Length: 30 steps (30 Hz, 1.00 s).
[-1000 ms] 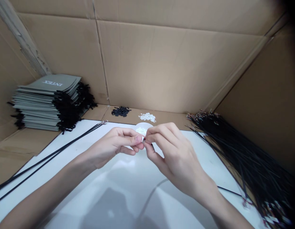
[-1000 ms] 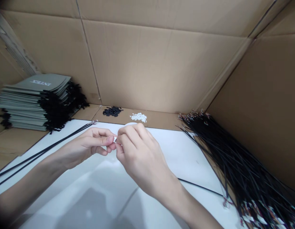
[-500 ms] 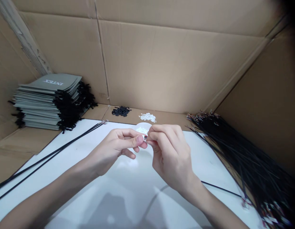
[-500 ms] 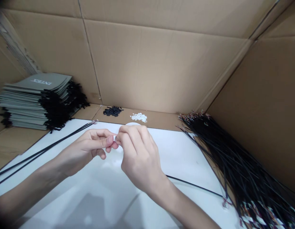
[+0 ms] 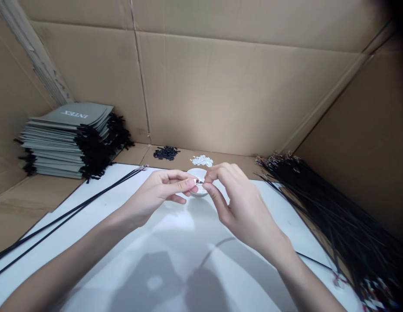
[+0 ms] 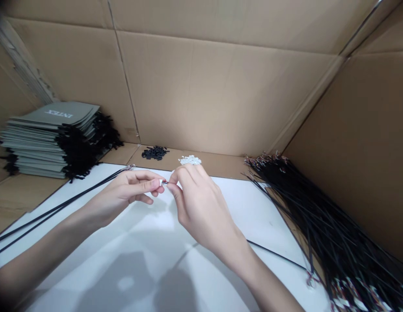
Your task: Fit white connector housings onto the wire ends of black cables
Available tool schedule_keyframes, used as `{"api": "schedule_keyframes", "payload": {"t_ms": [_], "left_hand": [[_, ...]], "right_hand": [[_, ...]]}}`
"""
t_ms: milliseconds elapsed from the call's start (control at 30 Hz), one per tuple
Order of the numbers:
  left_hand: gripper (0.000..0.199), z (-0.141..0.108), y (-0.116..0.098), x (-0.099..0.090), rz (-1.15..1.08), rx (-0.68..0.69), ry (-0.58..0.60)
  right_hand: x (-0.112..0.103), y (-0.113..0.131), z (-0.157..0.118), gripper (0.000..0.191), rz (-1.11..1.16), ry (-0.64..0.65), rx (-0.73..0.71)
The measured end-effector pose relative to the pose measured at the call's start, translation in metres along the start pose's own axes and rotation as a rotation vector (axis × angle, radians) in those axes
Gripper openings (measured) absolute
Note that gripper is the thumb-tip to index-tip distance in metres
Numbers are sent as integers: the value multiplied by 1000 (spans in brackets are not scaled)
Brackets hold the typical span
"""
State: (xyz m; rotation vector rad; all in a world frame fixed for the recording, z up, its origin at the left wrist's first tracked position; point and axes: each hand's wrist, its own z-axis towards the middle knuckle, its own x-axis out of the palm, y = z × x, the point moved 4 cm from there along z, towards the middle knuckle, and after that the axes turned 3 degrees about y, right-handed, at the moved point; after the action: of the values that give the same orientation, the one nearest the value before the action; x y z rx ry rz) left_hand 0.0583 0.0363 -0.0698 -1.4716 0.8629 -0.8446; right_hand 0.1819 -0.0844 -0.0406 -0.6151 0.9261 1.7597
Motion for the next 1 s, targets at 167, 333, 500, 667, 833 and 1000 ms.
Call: {"api": "schedule_keyframes", "payload": {"t_ms": [167, 333, 500, 667, 833, 1000], "left_hand": [[24, 1, -11, -12, 242, 13, -18], [26, -3, -22, -15, 342, 75, -15], [20, -10, -26, -10, 280, 97, 37], [16, -18, -30, -6, 230, 156, 38], [21, -31, -39, -11, 201, 237, -71], [19, -46, -47, -9, 213, 266, -54]], "right_hand": [[-15, -4, -2, 6, 25, 30, 97], [-14, -11, -6, 7, -69, 230, 195], [22, -23, -14, 9, -124, 713, 174], [30, -35, -7, 34, 73, 816, 231], [-46, -51, 0, 42, 241, 358, 340], [-162, -49, -33, 38, 67, -396, 392]]}}
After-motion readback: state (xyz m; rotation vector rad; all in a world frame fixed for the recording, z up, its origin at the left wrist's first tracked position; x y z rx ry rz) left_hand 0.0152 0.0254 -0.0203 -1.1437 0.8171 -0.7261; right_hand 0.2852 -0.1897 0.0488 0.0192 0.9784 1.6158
